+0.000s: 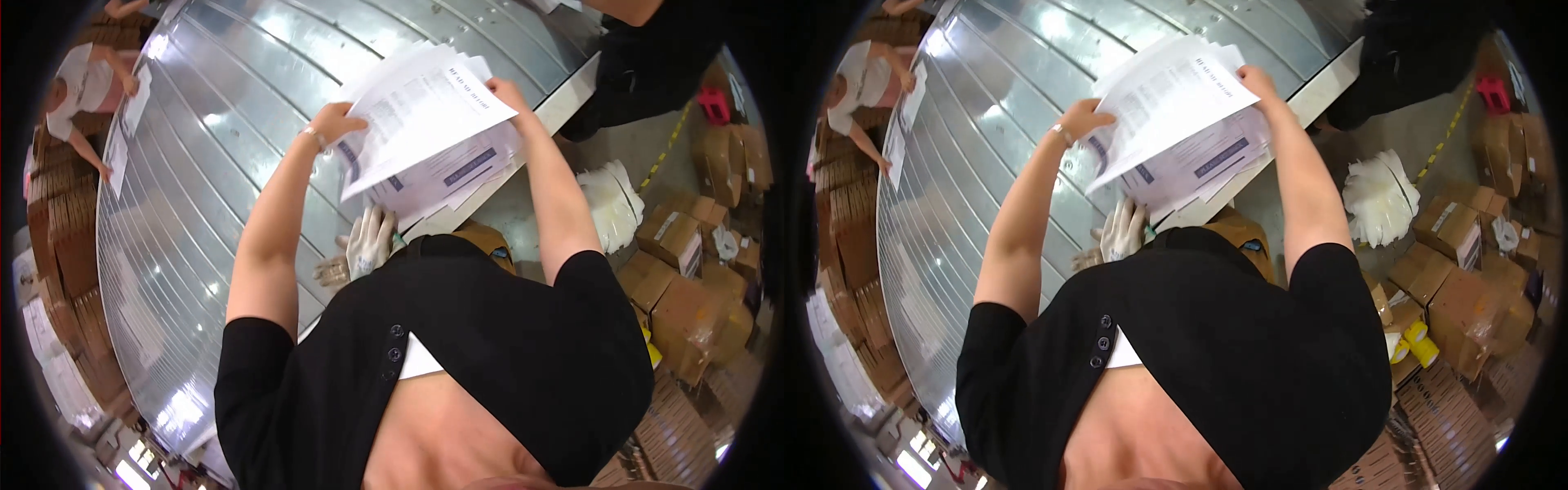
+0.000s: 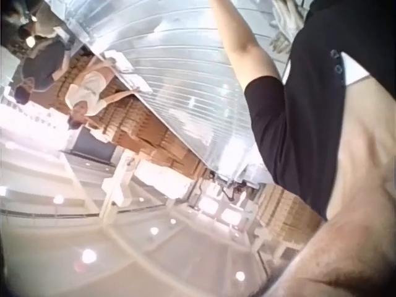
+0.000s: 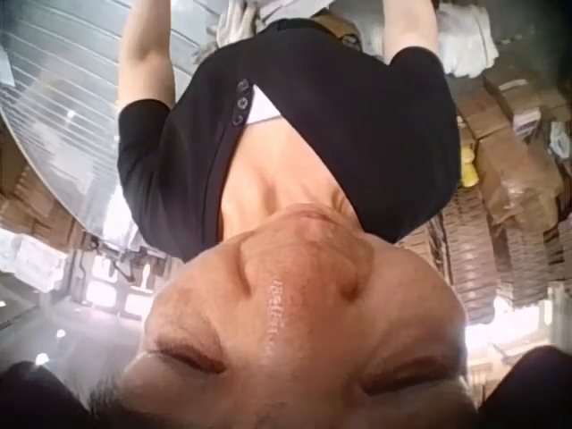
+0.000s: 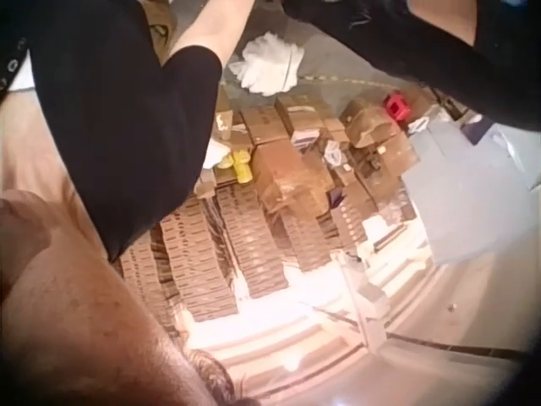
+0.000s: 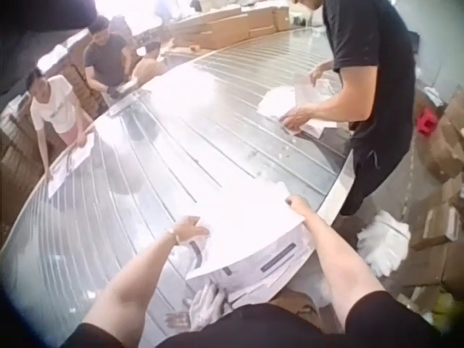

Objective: Sorting and organizing printed instructional documents on a large metal-topped work table in a warehouse.

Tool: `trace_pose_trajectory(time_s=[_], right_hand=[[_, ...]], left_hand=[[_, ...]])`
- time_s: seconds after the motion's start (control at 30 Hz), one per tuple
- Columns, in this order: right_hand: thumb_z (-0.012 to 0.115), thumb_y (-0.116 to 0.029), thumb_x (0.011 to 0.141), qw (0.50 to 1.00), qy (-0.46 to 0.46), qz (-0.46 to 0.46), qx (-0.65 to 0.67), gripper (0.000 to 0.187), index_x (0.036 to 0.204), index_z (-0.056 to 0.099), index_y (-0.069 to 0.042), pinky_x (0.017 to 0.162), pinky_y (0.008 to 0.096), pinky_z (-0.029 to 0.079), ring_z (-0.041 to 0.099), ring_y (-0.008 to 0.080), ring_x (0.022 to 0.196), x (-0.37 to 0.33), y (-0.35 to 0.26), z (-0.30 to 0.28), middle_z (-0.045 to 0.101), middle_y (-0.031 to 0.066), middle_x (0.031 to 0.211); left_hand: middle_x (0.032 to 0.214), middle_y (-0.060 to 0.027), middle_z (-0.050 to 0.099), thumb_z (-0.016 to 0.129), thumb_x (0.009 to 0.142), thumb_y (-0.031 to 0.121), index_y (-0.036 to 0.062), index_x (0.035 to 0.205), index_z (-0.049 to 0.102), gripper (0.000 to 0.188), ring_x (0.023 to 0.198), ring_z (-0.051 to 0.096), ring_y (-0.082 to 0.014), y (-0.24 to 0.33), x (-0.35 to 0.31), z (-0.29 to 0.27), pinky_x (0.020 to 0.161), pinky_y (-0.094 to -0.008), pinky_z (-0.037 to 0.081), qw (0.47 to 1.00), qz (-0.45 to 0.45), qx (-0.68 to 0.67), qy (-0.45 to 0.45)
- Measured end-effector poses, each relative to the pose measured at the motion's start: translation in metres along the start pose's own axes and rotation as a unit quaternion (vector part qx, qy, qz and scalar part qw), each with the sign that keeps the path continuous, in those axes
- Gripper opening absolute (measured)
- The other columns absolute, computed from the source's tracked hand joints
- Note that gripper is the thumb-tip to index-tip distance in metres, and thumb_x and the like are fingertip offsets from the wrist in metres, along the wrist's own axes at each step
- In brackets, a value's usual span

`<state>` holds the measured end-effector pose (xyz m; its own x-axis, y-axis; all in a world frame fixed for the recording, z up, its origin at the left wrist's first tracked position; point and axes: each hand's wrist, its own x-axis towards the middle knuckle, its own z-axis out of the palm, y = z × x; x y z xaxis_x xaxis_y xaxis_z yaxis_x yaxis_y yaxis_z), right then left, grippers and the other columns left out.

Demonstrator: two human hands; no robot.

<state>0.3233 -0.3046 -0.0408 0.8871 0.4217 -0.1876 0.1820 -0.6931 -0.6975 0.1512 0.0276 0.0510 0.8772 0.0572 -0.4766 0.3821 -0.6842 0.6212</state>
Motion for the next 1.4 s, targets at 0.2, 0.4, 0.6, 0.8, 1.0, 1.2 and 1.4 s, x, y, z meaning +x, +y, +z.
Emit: trace_pose_trajectory(time_s=[0.2, 0.4, 0.6, 0.8, 1.0, 1.2, 1.4], right_hand=[[0.062, -0.045, 0.074, 0.941, 0.000, 0.154, 0.301, 0.058, 0.099, 0.057, 0.007, 0.073, 0.0312, 0.045, 0.059, 0.0220, 0.082, -0.021, -0.028, -0.019, 0.062, 0.0185, 0.091], [0.076, -0.049, 0.054, 0.956, 0.027, 0.060, -0.287, 0.094, 0.118, 0.037, 0.008, 0.088, 0.0431, 0.039, 0.037, 0.0366, 0.112, -0.053, -0.067, 0.009, 0.046, 0.0268, 0.112], [0.080, -0.041, 0.048, 0.966, -0.048, 0.057, -0.247, 0.090, 0.112, 0.040, 0.008, 0.088, 0.0396, 0.040, 0.038, 0.0373, 0.110, -0.043, -0.054, 0.022, 0.050, 0.0237, 0.109], [0.081, -0.034, 0.050, 0.975, -0.034, 0.126, -0.178, 0.085, 0.111, 0.040, 0.009, 0.081, 0.0383, 0.045, 0.053, 0.0343, 0.098, -0.061, -0.061, 0.020, 0.054, 0.0221, 0.106], [0.079, -0.028, 0.053, 0.983, -0.025, 0.129, -0.125, 0.060, 0.099, 0.055, 0.002, 0.076, 0.0353, 0.047, 0.061, 0.0289, 0.087, -0.080, -0.097, 0.013, 0.062, 0.0168, 0.094], [0.075, -0.024, 0.056, 0.997, -0.050, 0.056, 0.009, 0.037, 0.083, 0.064, -0.002, 0.071, 0.0327, 0.047, 0.062, 0.0274, 0.080, -0.073, -0.047, 0.026, 0.065, 0.0135, 0.083], [0.050, -0.007, 0.073, 0.984, 0.074, -0.155, -0.041, 0.026, 0.099, 0.049, -0.008, 0.063, 0.0431, 0.047, 0.057, 0.0357, 0.073, -0.127, -0.105, 0.044, 0.053, 0.0142, 0.095]], left_hand=[[0.102, -0.0154, 0.059, 0.070, 0.062, 0.038, 0.0029, 0.106, 0.057, 0.057, 0.091, 0.057, -0.0251, -0.020, 0.005, 0.032, 0.080, -0.0334, 0.044, 0.994, -0.030, 0.017, 0.101], [0.101, -0.0198, 0.049, 0.074, 0.054, 0.041, 0.0020, 0.110, 0.046, 0.074, 0.097, 0.046, -0.0336, -0.032, -0.164, 0.105, 0.084, -0.0393, 0.039, 0.956, -0.056, 0.166, 0.237], [0.086, -0.0151, 0.059, 0.075, 0.054, 0.028, 0.0030, 0.106, 0.051, 0.062, 0.082, 0.055, -0.0343, -0.043, -0.232, 0.183, 0.075, -0.0397, 0.044, 0.931, -0.294, -0.042, 0.214], [0.086, -0.0091, 0.063, 0.070, 0.065, 0.011, -0.0053, 0.096, 0.057, 0.037, 0.073, 0.060, -0.0169, -0.067, -0.249, 0.174, 0.067, -0.0282, 0.048, 0.794, -0.229, -0.542, 0.155], [0.092, -0.0078, 0.061, 0.071, 0.069, 0.012, -0.0031, 0.104, 0.053, 0.042, 0.081, 0.059, -0.0174, -0.047, -0.191, 0.167, 0.074, -0.0303, 0.047, 0.729, -0.145, -0.642, 0.187], [0.098, -0.0090, 0.059, 0.065, 0.073, 0.009, -0.0007, 0.110, 0.049, 0.041, 0.085, 0.058, -0.0204, -0.014, -0.169, 0.163, 0.075, -0.0353, 0.048, 0.683, -0.163, -0.687, 0.187], [0.099, -0.0099, 0.059, 0.064, 0.075, 0.009, 0.0000, 0.112, 0.048, 0.041, 0.087, 0.059, -0.0238, -0.012, -0.172, 0.178, 0.077, -0.0390, 0.049, 0.661, -0.168, -0.689, 0.244]])
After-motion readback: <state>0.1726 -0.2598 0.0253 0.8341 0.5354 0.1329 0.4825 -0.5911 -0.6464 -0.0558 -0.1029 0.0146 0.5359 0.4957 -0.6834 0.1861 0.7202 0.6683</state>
